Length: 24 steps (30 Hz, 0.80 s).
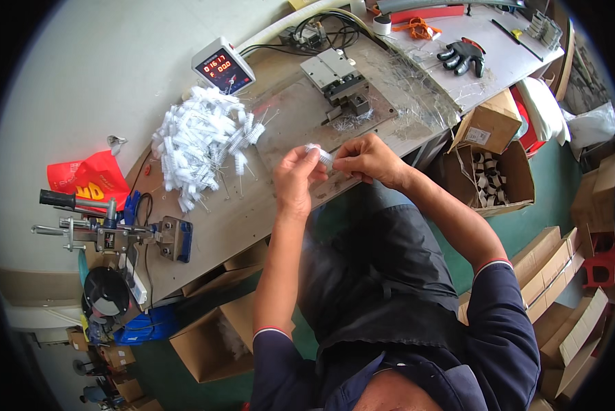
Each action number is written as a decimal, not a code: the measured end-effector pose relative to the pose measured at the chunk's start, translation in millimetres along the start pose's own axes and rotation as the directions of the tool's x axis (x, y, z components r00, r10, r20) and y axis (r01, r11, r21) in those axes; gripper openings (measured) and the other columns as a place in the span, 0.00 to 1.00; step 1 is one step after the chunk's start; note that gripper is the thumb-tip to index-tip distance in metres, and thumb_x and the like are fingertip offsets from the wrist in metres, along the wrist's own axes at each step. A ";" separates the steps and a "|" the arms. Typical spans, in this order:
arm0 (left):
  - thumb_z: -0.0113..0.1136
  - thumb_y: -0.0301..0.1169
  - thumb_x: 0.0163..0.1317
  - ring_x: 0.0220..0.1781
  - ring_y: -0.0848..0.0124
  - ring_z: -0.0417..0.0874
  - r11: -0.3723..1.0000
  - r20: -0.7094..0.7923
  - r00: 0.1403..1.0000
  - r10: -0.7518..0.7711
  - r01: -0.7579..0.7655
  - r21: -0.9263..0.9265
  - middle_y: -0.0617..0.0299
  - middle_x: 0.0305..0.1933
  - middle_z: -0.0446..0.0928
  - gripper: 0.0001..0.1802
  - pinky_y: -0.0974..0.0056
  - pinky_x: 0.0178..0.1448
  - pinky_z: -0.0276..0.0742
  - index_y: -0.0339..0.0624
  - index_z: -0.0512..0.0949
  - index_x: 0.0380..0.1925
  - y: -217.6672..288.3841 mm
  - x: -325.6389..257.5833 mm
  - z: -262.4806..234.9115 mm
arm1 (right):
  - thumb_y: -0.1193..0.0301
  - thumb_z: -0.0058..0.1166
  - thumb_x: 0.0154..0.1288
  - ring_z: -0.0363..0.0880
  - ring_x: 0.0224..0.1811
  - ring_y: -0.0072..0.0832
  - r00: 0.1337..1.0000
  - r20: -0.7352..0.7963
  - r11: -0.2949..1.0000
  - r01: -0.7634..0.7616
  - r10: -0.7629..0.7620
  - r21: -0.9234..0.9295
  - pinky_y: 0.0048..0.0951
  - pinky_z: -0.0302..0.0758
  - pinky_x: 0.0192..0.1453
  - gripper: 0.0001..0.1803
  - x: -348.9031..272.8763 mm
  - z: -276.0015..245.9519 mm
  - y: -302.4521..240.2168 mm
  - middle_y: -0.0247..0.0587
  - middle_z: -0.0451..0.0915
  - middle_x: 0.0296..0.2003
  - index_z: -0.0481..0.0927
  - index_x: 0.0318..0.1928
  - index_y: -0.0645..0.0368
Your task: The person assembles small plastic components by hand, using tweezers to place them into a manual press jig, then pressing them together with a small press machine.
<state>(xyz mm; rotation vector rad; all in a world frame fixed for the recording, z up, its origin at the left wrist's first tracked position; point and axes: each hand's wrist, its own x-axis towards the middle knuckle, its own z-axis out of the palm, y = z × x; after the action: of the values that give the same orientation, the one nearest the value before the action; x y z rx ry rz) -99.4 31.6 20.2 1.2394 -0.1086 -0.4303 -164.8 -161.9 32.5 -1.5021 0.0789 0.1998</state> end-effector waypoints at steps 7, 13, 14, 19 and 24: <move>0.66 0.35 0.71 0.29 0.78 0.82 0.971 0.070 0.996 0.059 -0.074 0.228 0.63 0.35 0.84 0.12 0.72 0.30 0.77 0.36 0.85 0.45 2.6 26.5 24.6 | 0.69 0.65 0.65 0.73 0.19 0.15 0.992 -0.126 0.999 0.032 -0.031 0.002 0.21 0.66 0.21 0.08 6.7 -19.8 2.5 0.30 0.79 0.21 0.86 0.34 0.62; 0.64 0.32 0.72 0.28 0.80 0.80 0.829 -0.057 0.947 0.315 -0.246 0.503 0.65 0.37 0.84 0.10 0.73 0.27 0.74 0.37 0.85 0.47 8.4 96.4 -4.0 | 0.70 0.60 0.58 0.82 0.23 0.35 0.818 -0.390 0.768 0.095 -0.423 -0.634 0.36 0.77 0.32 0.08 25.1 -38.9 16.5 0.42 0.82 0.21 0.85 0.29 0.63; 0.63 0.31 0.72 0.28 0.80 0.80 0.723 -0.068 0.884 0.462 -0.332 0.606 0.65 0.37 0.85 0.10 0.73 0.27 0.74 0.37 0.85 0.46 2.8 110.9 -21.2 | 0.70 0.59 0.56 0.84 0.25 0.42 0.775 -0.419 0.679 0.018 -0.473 -0.734 0.40 0.79 0.36 0.08 29.8 -34.6 14.6 0.47 0.83 0.22 0.85 0.29 0.62; 0.62 0.29 0.71 0.28 0.79 0.81 0.781 -0.170 0.889 0.424 -0.265 0.566 0.65 0.37 0.85 0.09 0.71 0.30 0.75 0.36 0.85 0.46 -4.2 116.3 -12.6 | 0.67 0.58 0.54 0.84 0.29 0.51 0.748 -0.486 0.683 -0.061 -0.451 -0.728 0.47 0.80 0.39 0.08 37.7 -37.2 15.2 0.52 0.82 0.24 0.84 0.27 0.59; 0.63 0.31 0.69 0.32 0.73 0.85 0.746 -0.083 0.893 0.443 -0.316 0.586 0.59 0.35 0.87 0.11 0.66 0.39 0.80 0.36 0.86 0.44 -2.0 114.2 -20.0 | 0.67 0.58 0.55 0.84 0.31 0.54 0.718 -0.516 0.649 -0.118 -0.467 -0.752 0.50 0.79 0.40 0.09 46.5 -23.1 12.5 0.53 0.83 0.25 0.83 0.26 0.59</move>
<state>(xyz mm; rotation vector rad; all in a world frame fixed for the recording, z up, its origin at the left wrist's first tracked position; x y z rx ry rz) 10.7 6.2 -5.5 1.7913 -0.3157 0.1239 -119.8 -180.4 10.4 -2.3553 0.4812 -0.6077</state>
